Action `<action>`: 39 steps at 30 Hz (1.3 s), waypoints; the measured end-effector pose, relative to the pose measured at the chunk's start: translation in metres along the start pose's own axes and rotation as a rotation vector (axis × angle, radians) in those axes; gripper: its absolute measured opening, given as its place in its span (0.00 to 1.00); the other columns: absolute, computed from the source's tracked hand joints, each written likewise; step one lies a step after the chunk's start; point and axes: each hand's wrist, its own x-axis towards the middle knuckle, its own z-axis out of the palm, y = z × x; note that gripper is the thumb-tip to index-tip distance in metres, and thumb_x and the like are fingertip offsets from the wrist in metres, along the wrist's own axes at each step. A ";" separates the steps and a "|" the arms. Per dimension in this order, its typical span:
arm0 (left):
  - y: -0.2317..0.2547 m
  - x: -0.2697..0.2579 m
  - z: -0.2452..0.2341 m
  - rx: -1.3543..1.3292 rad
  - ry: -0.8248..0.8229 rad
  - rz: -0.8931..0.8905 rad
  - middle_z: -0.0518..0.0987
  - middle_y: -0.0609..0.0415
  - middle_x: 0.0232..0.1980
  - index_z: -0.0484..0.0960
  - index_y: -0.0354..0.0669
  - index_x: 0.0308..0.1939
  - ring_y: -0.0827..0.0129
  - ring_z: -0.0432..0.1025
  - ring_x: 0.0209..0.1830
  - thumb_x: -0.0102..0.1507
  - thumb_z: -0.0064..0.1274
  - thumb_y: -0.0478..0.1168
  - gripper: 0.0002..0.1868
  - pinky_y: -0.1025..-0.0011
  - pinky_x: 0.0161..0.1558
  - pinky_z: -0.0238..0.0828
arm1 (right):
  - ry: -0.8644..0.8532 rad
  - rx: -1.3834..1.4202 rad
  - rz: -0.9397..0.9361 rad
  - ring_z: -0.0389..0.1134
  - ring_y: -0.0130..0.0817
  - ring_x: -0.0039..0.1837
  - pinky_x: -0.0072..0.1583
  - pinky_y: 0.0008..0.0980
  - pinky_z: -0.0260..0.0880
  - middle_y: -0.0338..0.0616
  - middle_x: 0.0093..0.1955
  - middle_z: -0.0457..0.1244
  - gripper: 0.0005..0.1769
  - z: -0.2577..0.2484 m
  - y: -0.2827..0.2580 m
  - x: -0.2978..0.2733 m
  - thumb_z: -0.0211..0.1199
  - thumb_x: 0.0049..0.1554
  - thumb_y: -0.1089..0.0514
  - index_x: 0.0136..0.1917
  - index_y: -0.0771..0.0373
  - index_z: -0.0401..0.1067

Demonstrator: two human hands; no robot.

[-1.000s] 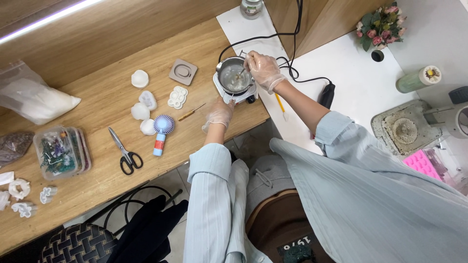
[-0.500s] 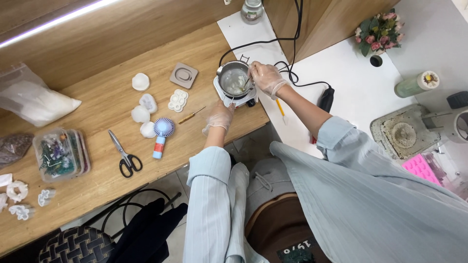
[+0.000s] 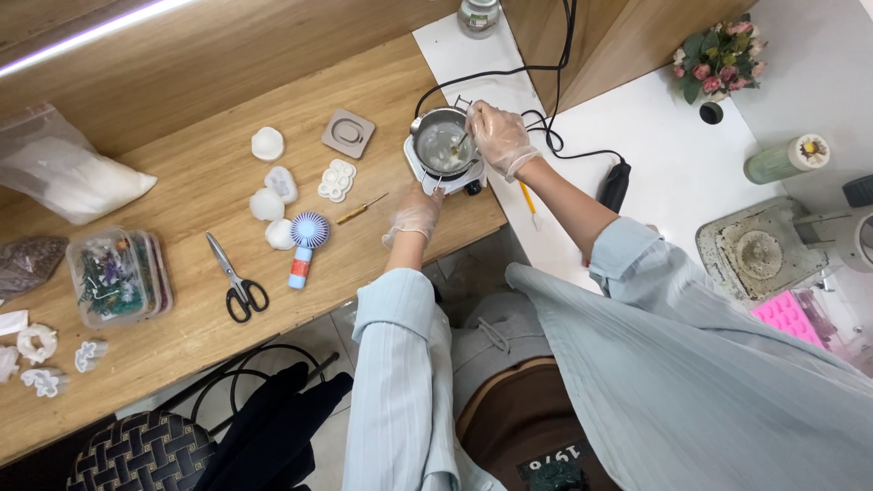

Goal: Melting candle wax and preparing molds at a workbench.

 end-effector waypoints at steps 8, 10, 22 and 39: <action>0.004 0.001 -0.001 0.005 -0.011 -0.015 0.79 0.41 0.61 0.73 0.47 0.65 0.48 0.74 0.61 0.67 0.49 0.61 0.30 0.53 0.59 0.70 | 0.039 -0.008 -0.046 0.72 0.48 0.48 0.55 0.48 0.69 0.47 0.42 0.70 0.17 0.004 -0.013 0.004 0.43 0.68 0.50 0.48 0.58 0.70; 0.003 -0.003 -0.003 -0.004 -0.009 -0.014 0.79 0.42 0.61 0.73 0.48 0.65 0.48 0.74 0.61 0.67 0.49 0.61 0.30 0.53 0.59 0.70 | 0.072 0.064 -0.045 0.71 0.48 0.49 0.54 0.47 0.69 0.48 0.44 0.70 0.17 0.011 -0.015 0.003 0.45 0.67 0.49 0.47 0.58 0.71; 0.004 0.001 -0.002 0.016 -0.037 -0.036 0.78 0.43 0.63 0.71 0.47 0.66 0.49 0.73 0.62 0.67 0.46 0.62 0.31 0.53 0.60 0.69 | -0.069 -0.054 -0.050 0.71 0.49 0.51 0.58 0.48 0.67 0.47 0.44 0.70 0.20 0.001 -0.016 0.006 0.44 0.69 0.45 0.48 0.57 0.71; 0.004 0.002 0.001 0.057 -0.010 -0.035 0.79 0.40 0.59 0.72 0.45 0.64 0.47 0.75 0.59 0.67 0.47 0.63 0.31 0.53 0.57 0.71 | 0.138 0.478 0.439 0.71 0.33 0.50 0.55 0.32 0.73 0.49 0.53 0.69 0.34 0.048 0.047 0.003 0.53 0.62 0.33 0.64 0.64 0.67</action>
